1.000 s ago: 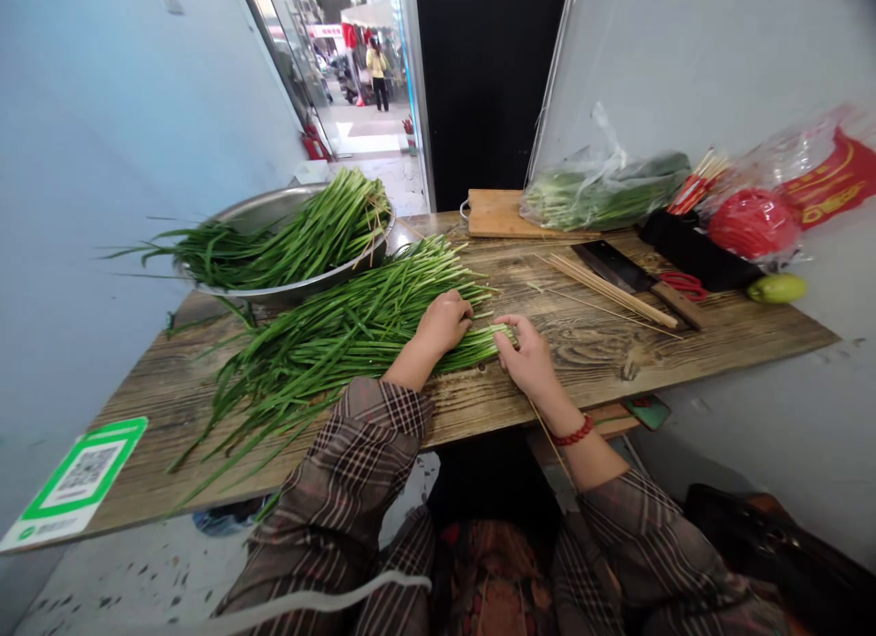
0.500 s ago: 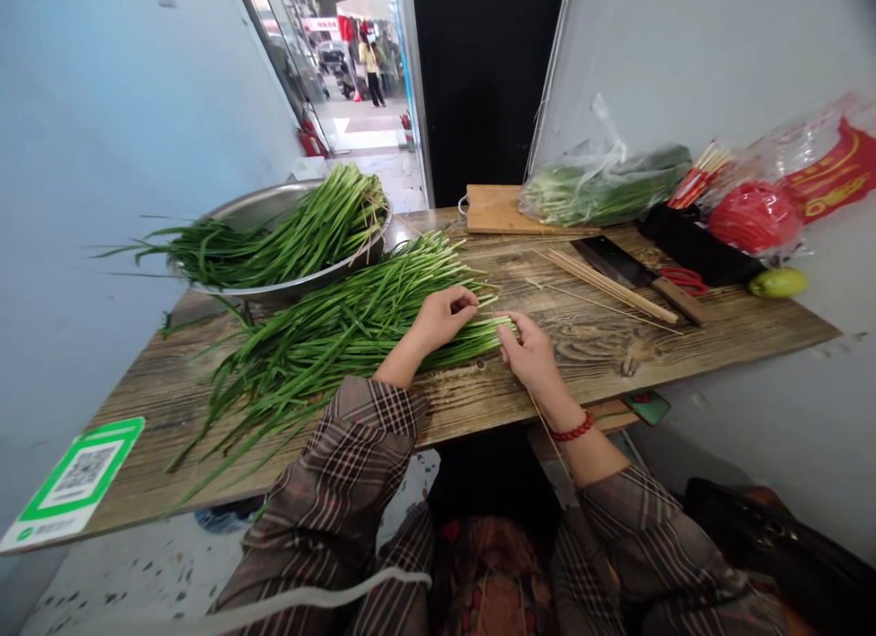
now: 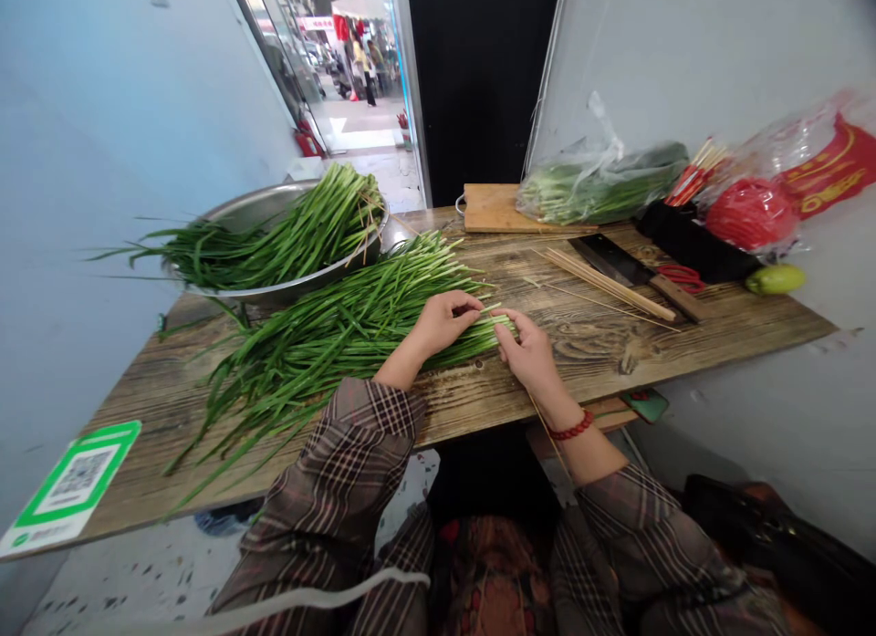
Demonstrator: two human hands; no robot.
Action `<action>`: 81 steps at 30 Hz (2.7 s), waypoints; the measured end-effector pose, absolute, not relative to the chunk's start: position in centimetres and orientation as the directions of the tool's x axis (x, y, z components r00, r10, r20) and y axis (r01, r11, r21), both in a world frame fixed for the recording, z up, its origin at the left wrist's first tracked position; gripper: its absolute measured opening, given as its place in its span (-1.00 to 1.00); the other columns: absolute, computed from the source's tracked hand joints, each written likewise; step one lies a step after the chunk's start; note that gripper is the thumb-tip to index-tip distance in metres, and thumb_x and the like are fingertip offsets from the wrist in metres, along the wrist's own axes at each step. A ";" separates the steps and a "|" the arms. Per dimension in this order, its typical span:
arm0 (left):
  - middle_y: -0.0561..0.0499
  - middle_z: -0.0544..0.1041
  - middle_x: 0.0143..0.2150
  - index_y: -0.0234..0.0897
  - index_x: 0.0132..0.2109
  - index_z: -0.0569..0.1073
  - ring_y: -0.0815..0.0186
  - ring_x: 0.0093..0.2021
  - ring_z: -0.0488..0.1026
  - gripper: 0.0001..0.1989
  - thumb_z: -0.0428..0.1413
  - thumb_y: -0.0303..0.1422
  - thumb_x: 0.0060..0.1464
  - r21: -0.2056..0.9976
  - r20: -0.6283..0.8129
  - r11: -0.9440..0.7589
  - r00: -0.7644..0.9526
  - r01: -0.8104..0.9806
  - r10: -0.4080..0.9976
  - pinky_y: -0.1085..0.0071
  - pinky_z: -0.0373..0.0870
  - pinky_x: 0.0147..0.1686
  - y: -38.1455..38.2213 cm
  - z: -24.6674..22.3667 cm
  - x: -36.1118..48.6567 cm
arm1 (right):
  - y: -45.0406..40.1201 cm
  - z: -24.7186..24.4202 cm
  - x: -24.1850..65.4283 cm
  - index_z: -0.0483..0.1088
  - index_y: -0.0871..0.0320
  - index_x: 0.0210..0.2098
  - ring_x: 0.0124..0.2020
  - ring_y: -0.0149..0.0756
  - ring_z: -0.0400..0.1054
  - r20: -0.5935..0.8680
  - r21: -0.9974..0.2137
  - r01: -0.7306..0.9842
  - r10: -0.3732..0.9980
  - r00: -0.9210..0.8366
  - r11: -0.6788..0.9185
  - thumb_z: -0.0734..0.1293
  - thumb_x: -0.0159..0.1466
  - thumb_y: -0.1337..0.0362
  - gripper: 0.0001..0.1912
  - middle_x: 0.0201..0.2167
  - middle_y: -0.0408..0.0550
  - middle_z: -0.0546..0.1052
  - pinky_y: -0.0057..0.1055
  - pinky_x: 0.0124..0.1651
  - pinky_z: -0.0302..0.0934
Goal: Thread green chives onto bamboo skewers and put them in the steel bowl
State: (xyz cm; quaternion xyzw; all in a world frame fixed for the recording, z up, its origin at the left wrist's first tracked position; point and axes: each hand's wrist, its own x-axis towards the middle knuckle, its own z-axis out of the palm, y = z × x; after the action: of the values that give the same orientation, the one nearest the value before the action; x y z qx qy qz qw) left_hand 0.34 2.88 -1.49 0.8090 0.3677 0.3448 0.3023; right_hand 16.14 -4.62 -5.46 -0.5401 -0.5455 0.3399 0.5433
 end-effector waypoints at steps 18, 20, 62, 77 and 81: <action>-0.02 0.58 -0.32 -0.31 -0.30 0.58 0.32 -0.27 0.49 -0.86 0.11 -0.45 0.06 0.731 0.368 -0.587 0.523 0.349 0.769 0.38 0.39 -0.16 2.9 -1.6 0.3 | -4.5 -5.7 16.1 0.42 0.14 -0.07 -0.68 -0.43 0.23 0.218 -0.962 0.200 0.962 0.163 0.185 0.25 0.26 0.12 -0.68 -0.70 -0.28 0.30 -0.51 -0.58 0.10; -0.01 0.58 -0.33 -0.31 -0.31 0.57 0.33 -0.27 0.49 -0.87 0.11 -0.45 0.06 0.733 0.372 -0.589 0.525 0.339 0.765 0.39 0.40 -0.16 2.9 -1.7 0.3 | -4.5 -5.8 16.2 0.40 0.15 -0.06 -0.68 -0.43 0.23 0.212 -0.961 0.213 0.962 0.171 0.174 0.25 0.26 0.11 -0.66 -0.69 -0.29 0.31 -0.50 -0.57 0.11; 0.09 0.39 -0.44 -0.37 -0.38 0.45 0.40 -0.37 0.29 -0.71 0.14 -0.19 0.07 0.902 0.223 -0.367 0.482 0.228 0.847 0.49 0.21 -0.31 3.0 0.5 -1.3 | -5.5 -3.7 17.7 0.45 0.14 -0.20 -0.64 -0.44 0.31 0.257 -0.894 0.363 0.964 -0.062 0.262 0.20 0.33 0.09 -0.71 -0.61 -0.21 0.42 -0.49 -0.49 0.18; 0.13 0.19 -0.54 -0.29 -0.48 0.22 0.44 -0.48 0.13 -0.57 0.00 -0.05 0.17 0.927 0.238 -0.323 0.369 0.190 0.898 0.49 0.07 -0.47 3.0 -0.9 -0.9 | -3.9 -1.6 17.8 0.53 0.08 -0.15 -0.19 -0.17 0.52 0.427 -0.670 0.626 0.897 -0.113 0.398 0.19 0.35 0.19 -0.71 -0.18 -0.02 0.63 -0.31 -0.12 0.30; 0.13 0.13 -0.53 -0.29 -0.49 0.21 0.44 -0.47 0.08 -0.59 0.00 -0.07 0.16 0.921 0.254 -0.351 0.421 0.169 0.871 0.48 0.05 -0.44 2.6 -1.0 -0.5 | -3.5 -1.3 17.3 0.52 0.10 -0.29 -0.30 -0.20 0.50 0.432 -0.653 0.638 0.893 -0.129 0.408 0.18 0.35 0.20 -0.71 -0.30 -0.03 0.63 -0.36 -0.23 0.25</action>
State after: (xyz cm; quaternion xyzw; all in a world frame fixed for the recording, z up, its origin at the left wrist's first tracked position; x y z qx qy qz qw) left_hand -0.45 2.61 -0.95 0.7187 0.3617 0.3984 0.4403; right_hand 17.34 -3.51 -1.33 -0.5208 -0.7346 0.1571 0.4055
